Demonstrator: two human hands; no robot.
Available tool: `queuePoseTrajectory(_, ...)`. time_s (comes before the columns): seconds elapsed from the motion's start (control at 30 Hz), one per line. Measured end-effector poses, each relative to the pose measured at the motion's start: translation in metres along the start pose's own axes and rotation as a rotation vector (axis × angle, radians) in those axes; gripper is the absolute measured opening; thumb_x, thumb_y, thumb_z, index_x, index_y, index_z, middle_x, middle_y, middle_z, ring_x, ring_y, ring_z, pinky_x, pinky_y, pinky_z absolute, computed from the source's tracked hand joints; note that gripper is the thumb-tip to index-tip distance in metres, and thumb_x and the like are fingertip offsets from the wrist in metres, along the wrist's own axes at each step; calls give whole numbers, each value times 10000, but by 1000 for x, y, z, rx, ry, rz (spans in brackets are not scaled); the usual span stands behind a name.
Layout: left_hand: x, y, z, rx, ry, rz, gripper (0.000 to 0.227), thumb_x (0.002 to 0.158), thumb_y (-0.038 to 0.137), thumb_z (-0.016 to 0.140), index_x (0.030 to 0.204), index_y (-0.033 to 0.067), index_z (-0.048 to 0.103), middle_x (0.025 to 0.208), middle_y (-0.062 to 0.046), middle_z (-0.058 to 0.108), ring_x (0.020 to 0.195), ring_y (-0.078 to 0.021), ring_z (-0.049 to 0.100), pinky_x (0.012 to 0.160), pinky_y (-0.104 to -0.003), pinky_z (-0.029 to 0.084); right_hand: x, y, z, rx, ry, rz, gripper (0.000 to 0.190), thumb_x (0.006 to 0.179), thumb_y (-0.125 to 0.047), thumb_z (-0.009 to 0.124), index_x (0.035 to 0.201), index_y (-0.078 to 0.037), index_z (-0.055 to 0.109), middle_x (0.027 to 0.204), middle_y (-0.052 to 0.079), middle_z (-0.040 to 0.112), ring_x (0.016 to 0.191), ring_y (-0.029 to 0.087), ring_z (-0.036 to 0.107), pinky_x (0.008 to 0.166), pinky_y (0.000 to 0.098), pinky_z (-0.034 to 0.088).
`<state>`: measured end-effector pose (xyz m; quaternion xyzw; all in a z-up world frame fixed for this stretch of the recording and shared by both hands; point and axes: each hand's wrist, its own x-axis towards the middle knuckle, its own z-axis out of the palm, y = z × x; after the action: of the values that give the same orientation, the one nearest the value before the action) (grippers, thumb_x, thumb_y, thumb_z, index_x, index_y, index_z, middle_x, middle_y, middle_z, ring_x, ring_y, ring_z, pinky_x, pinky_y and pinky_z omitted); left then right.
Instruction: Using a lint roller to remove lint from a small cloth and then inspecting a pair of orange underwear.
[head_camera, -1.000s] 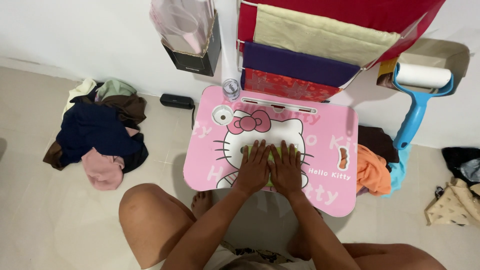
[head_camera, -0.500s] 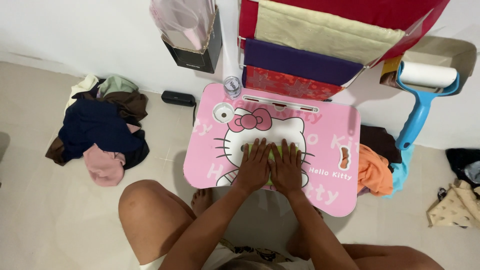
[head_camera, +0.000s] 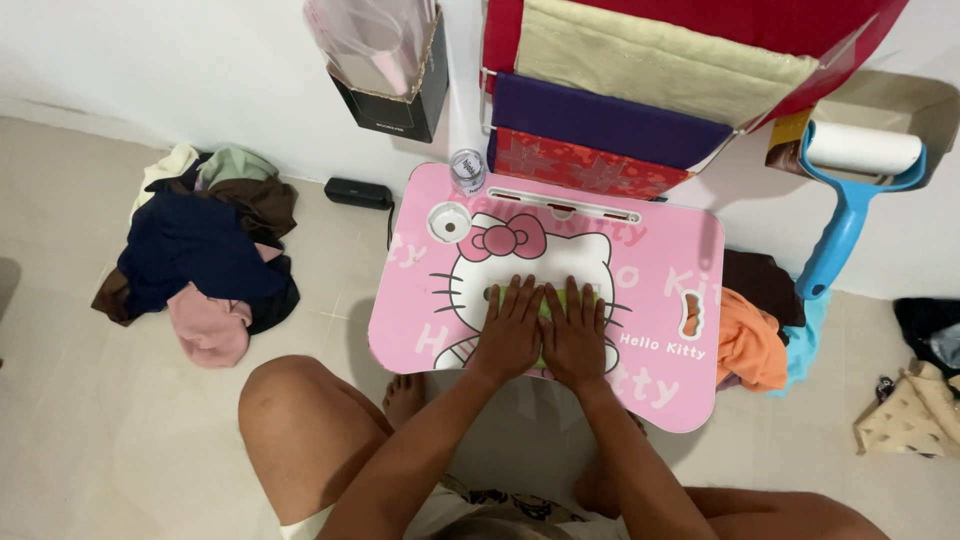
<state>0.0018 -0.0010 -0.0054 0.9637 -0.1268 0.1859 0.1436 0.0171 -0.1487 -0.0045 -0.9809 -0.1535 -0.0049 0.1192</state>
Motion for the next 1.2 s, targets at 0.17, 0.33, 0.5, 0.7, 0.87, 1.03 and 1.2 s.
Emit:
queuePoseTrajectory(0.17, 0, 0, -1, -27, -10, -5, 573, 1002, 285, 449, 1538, 80, 455, 1619, -138, 404, 1532, -338, 305, 1255, -569, 150, 0, 1, 1, -1, 4, -3, 583, 1089, -511, 267, 1634, -305, 290, 1703, 99, 225, 1551, 407, 180, 1267, 565, 100)
queuePoseTrajectory(0.33, 0, 1, -5, -24, -26, -17, 574, 1013, 290, 432, 1551, 88, 436, 1628, -135, 388, 1528, -332, 307, 1258, -564, 142, 0, 0, -1, -7, 13, 0, 589, 1081, -520, 277, 1632, -311, 298, 1700, 99, 234, 1554, 397, 186, 1268, 554, 103)
queuePoseTrajectory(0.5, 0, 0, -3, -51, -38, -20, 570, 1017, 290, 422, 1547, 79, 438, 1624, -148, 393, 1521, -336, 319, 1263, -567, 134, 0, -3, -3, 11, -29, 35, 589, 1083, -531, 253, 1631, -318, 300, 1721, 88, 187, 1570, 379, 141, 1274, 543, 44)
queuePoseTrajectory(0.7, 0, 1, -5, -39, 27, -8, 551, 1019, 273, 422, 1535, 82, 456, 1602, -153, 419, 1506, -337, 343, 1253, -565, 151, 0, -7, -9, -13, -53, 49, 596, 1078, -535, 237, 1637, -328, 261, 1744, 70, 92, 1585, 367, 59, 1273, 538, -22)
queuePoseTrajectory(0.87, 2, 0, -6, -50, 34, -10, 544, 1009, 262, 433, 1519, 78, 471, 1583, -161, 442, 1494, -346, 363, 1245, -576, 171, 2, -7, -11, -48, -82, 32, 597, 1085, -533, 210, 1642, -319, 221, 1750, 25, 47, 1593, 331, -4, 1264, 558, -76)
queuePoseTrajectory(1.03, 1, 1, -6, -48, 26, -13, 550, 1001, 263, 432, 1517, 78, 471, 1583, -161, 441, 1497, -348, 361, 1247, -579, 161, 1, -5, -9, -69, -142, 29, 605, 1089, -534, 159, 1651, -311, 178, 1744, -22, 72, 1595, 293, -8, 1258, 555, -126)
queuePoseTrajectory(1.2, 1, 0, -8, -26, 75, 6, 550, 984, 253, 454, 1506, 84, 489, 1575, -152, 455, 1488, -340, 379, 1243, -570, 182, 2, -2, -2, -91, -105, 18, 601, 1097, -538, 172, 1648, -301, 210, 1735, -37, 136, 1591, 276, 65, 1269, 534, -90)
